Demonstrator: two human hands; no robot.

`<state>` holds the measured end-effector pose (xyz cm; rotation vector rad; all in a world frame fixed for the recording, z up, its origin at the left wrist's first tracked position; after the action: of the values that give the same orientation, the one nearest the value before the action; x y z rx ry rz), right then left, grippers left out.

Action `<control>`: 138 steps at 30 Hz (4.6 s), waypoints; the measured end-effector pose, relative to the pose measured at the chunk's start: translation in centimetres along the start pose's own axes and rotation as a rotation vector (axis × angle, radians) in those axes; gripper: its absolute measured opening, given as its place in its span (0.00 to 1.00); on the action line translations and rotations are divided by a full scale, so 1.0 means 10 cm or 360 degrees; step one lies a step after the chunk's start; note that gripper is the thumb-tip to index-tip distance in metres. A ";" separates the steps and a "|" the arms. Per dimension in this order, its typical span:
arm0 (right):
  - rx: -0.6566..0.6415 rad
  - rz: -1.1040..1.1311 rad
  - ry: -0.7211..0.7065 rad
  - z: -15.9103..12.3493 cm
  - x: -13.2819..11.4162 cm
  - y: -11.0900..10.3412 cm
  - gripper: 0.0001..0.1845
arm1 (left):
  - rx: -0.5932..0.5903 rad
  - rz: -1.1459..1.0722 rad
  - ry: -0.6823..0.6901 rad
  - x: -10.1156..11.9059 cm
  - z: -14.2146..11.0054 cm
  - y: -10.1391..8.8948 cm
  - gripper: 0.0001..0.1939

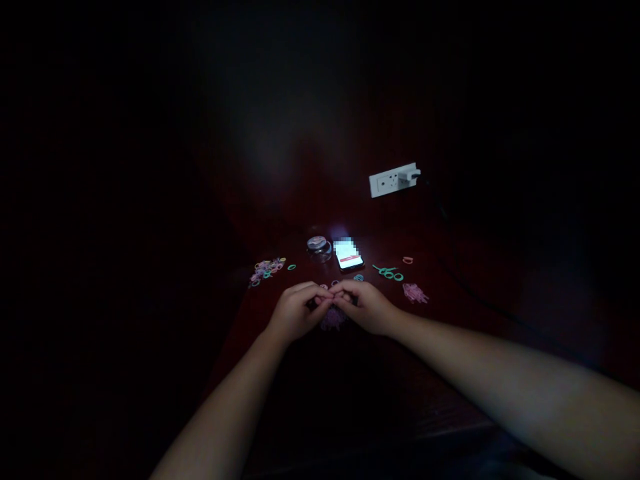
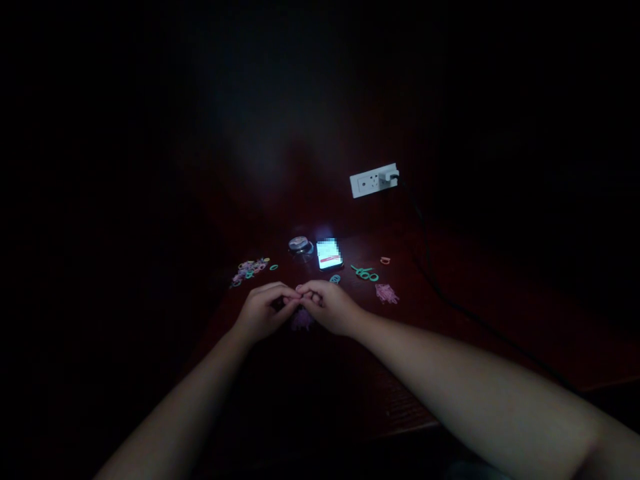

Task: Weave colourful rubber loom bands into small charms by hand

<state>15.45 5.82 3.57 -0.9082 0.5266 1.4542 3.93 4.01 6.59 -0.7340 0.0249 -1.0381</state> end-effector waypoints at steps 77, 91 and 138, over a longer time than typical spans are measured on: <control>0.0219 -0.0372 -0.0341 0.10 -0.14 -0.35 0.05 | 0.0033 0.0063 -0.0103 -0.03 0.02 0.03 0.02; -0.0168 -0.1013 -0.0209 0.11 0.12 -0.86 0.04 | -0.0035 0.0167 -0.0153 -0.19 -0.01 0.06 0.03; -0.0496 -0.1045 -0.0015 0.03 0.41 -0.72 0.05 | -0.0638 0.0181 0.0060 0.20 -0.21 0.59 0.22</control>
<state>22.77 9.41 2.00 -1.1802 -0.0266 0.9444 8.84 3.05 2.26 -1.0630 0.3110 -0.9476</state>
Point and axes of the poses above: each hand's wrist, its own z-axis towards the middle knuckle, its own y-axis out of the palm, x = y × z, the point moved 8 cm from there along z, towards the middle knuckle, and after that the axes turned 13 degrees about x, right-handed, at the moved point
